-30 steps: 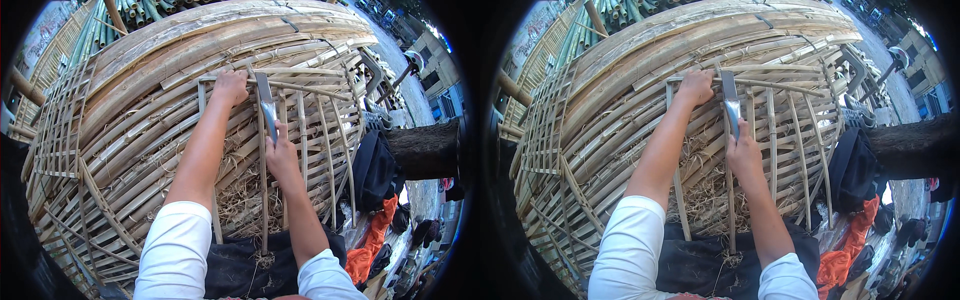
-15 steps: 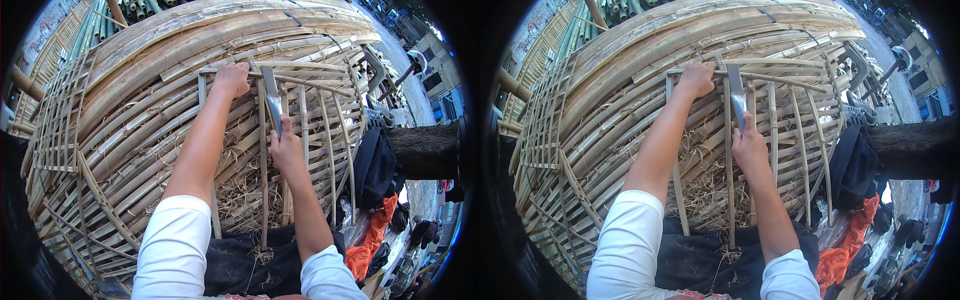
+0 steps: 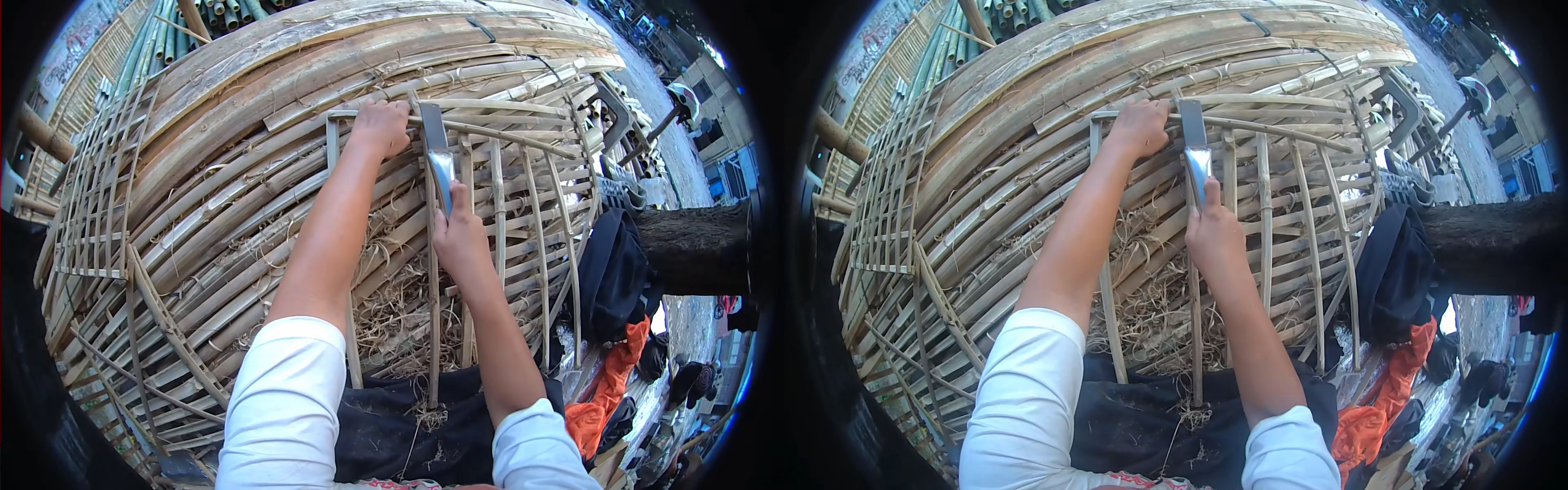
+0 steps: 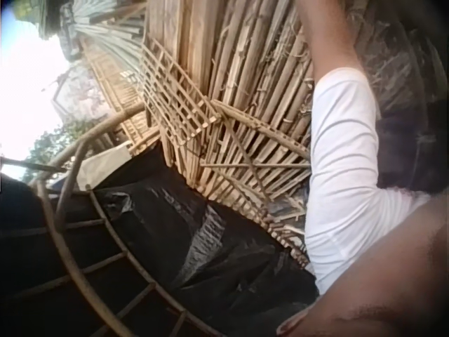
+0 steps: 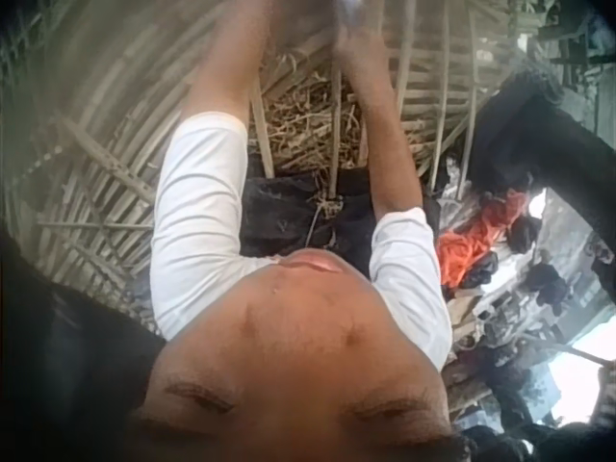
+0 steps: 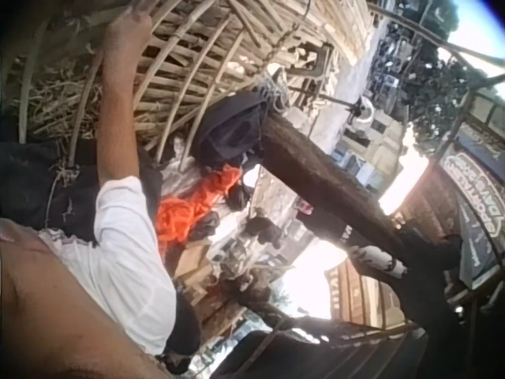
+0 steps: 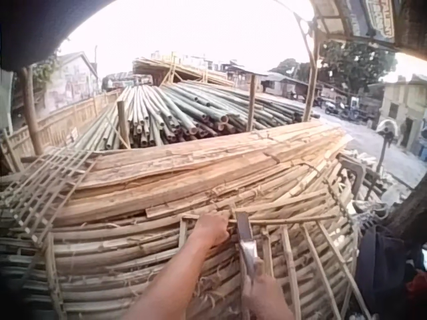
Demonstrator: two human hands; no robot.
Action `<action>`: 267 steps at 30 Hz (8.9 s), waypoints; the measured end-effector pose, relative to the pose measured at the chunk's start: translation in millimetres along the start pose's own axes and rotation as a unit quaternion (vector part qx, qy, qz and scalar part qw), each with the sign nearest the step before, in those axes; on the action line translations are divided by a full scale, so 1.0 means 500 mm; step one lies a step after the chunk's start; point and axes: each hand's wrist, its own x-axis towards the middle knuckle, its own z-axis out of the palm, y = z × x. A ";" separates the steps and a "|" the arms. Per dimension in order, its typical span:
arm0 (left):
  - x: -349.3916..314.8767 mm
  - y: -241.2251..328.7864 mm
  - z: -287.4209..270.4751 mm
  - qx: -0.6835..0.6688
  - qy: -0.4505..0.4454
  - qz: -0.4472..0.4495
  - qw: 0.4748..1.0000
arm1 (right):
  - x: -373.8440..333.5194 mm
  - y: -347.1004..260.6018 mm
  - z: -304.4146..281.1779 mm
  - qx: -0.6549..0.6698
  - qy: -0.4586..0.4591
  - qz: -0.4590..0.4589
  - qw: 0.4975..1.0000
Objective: The person weaves thin bamboo strips into a frame, securing intersections with wire and using a metal tool to twist or tighten the bindings.
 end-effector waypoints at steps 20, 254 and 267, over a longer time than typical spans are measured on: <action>-0.021 -0.010 -0.002 0.041 -0.009 -0.003 0.999 | -0.021 -0.013 -0.070 0.100 0.009 0.033 0.994; -0.049 -0.016 0.032 0.087 0.090 0.007 0.992 | -0.272 0.164 -0.104 0.332 -0.019 0.141 0.932; -0.052 -0.012 0.011 0.080 0.013 0.009 0.997 | -0.050 0.052 -0.022 0.205 0.079 -0.061 0.974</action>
